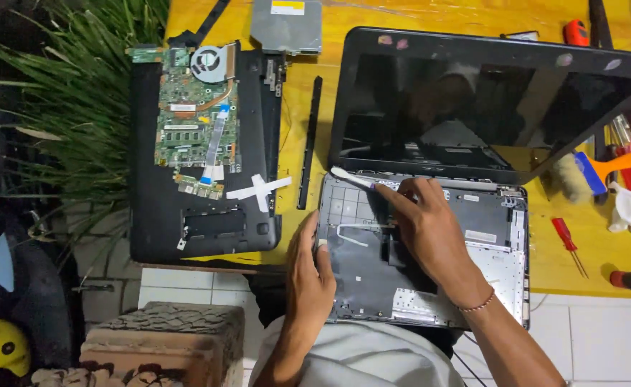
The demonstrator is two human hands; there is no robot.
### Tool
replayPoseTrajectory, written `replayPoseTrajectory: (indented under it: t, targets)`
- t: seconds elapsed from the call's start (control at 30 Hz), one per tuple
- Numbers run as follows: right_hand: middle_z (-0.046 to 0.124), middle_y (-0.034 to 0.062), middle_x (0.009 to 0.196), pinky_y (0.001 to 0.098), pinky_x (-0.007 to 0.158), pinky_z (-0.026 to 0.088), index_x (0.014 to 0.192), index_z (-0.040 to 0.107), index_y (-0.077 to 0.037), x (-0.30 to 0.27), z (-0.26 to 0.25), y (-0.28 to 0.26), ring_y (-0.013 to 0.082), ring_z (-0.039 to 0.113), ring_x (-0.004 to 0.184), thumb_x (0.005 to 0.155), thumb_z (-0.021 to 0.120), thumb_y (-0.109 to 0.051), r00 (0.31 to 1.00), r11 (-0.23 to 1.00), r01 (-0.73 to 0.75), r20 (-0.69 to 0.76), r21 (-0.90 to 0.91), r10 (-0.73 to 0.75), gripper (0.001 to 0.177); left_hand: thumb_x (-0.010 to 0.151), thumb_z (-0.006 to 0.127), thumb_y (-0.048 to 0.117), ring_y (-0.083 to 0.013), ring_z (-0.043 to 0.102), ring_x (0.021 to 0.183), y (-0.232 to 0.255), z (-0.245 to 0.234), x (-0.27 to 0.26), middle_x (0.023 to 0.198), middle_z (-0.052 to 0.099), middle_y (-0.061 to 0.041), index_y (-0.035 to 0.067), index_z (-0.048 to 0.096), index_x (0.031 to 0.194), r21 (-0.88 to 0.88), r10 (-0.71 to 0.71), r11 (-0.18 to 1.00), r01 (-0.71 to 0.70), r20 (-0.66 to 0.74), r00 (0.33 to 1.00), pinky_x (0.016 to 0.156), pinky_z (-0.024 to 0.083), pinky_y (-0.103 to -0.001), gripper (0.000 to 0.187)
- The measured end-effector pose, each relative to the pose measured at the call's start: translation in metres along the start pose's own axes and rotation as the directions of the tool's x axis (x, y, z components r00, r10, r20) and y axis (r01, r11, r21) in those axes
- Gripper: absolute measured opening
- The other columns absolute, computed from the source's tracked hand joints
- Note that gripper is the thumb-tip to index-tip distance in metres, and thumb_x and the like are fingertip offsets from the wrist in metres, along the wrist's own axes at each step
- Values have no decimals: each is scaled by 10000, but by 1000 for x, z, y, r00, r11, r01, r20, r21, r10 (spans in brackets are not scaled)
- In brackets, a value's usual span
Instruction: The person cleans the inside of a disassembled laptop with a brush, then removes the keyboard and places it aside. They proceed to use a screwdriver to unscrew and detach the screen bezel from the laptop's display assembly.
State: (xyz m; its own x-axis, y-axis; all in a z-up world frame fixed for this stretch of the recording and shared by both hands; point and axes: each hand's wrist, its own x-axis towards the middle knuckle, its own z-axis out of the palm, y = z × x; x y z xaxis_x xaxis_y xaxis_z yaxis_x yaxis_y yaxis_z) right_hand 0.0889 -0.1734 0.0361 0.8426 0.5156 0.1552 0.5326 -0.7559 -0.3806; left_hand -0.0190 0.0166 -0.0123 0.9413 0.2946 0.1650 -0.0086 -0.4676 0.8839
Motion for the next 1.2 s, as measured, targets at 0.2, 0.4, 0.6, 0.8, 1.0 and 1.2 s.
replayPoseTrajectory:
  t: [0.2, 0.4, 0.6, 0.8, 1.0, 1.2]
  targets:
    - [609, 117, 1125, 385, 859, 560, 1374, 662, -85, -9, 1, -13, 267, 574, 1012, 884, 686, 49, 998, 996, 26, 59, 85, -31, 509, 1012, 416, -27, -304, 509, 1446, 8, -7, 6, 1534, 521, -207, 41, 337, 1535, -222, -54, 973, 60, 34, 998, 1204, 406, -391, 533]
    - [600, 136, 1099, 364, 746, 553, 1389, 656, -71, -5, 6, -12, 263, 550, 979, 909, 681, 43, 999, 1000, -7, -32, 0, 7, 494, 1042, 441, 26, -289, 541, 1425, 5, -3, 3, 1508, 551, -183, 54, 380, 1507, -114, 21, 993, -24, -22, 1000, 1181, 456, -414, 470]
    - [578, 126, 1104, 398, 697, 544, 1422, 645, -96, 1, 4, -8, 277, 520, 975, 926, 645, 70, 999, 998, -52, -17, -39, 52, 523, 1040, 411, 22, -297, 537, 1425, 11, -7, 5, 1520, 536, -193, 44, 384, 1505, -208, -22, 978, 23, 8, 1000, 1187, 438, -401, 467]
    - [618, 107, 1067, 377, 775, 552, 1331, 693, -56, -6, 5, -17, 261, 577, 948, 882, 677, 76, 998, 992, 62, 10, 105, -64, 468, 1041, 450, 141, -322, 558, 1403, 9, -13, 7, 1518, 547, -199, 58, 365, 1503, -339, -114, 931, 133, 76, 991, 1174, 435, -411, 477]
    - [588, 89, 1000, 401, 733, 513, 1341, 700, -116, -11, -12, -26, 263, 523, 915, 930, 665, -31, 992, 992, 69, 97, 110, -79, 421, 1012, 464, 44, -349, 558, 1394, 11, -12, 8, 1492, 557, -236, 43, 311, 1514, -343, -111, 931, 127, 66, 992, 1174, 438, -414, 525]
    - [714, 108, 921, 319, 659, 584, 1130, 806, -178, -6, -15, -33, 242, 647, 829, 833, 694, 4, 993, 997, -48, 108, 67, 41, 366, 968, 534, 2, -458, 538, 1338, 24, -14, 13, 1409, 569, -302, -51, 291, 1533, -330, -202, 923, 199, 26, 979, 1070, 515, -421, 617]
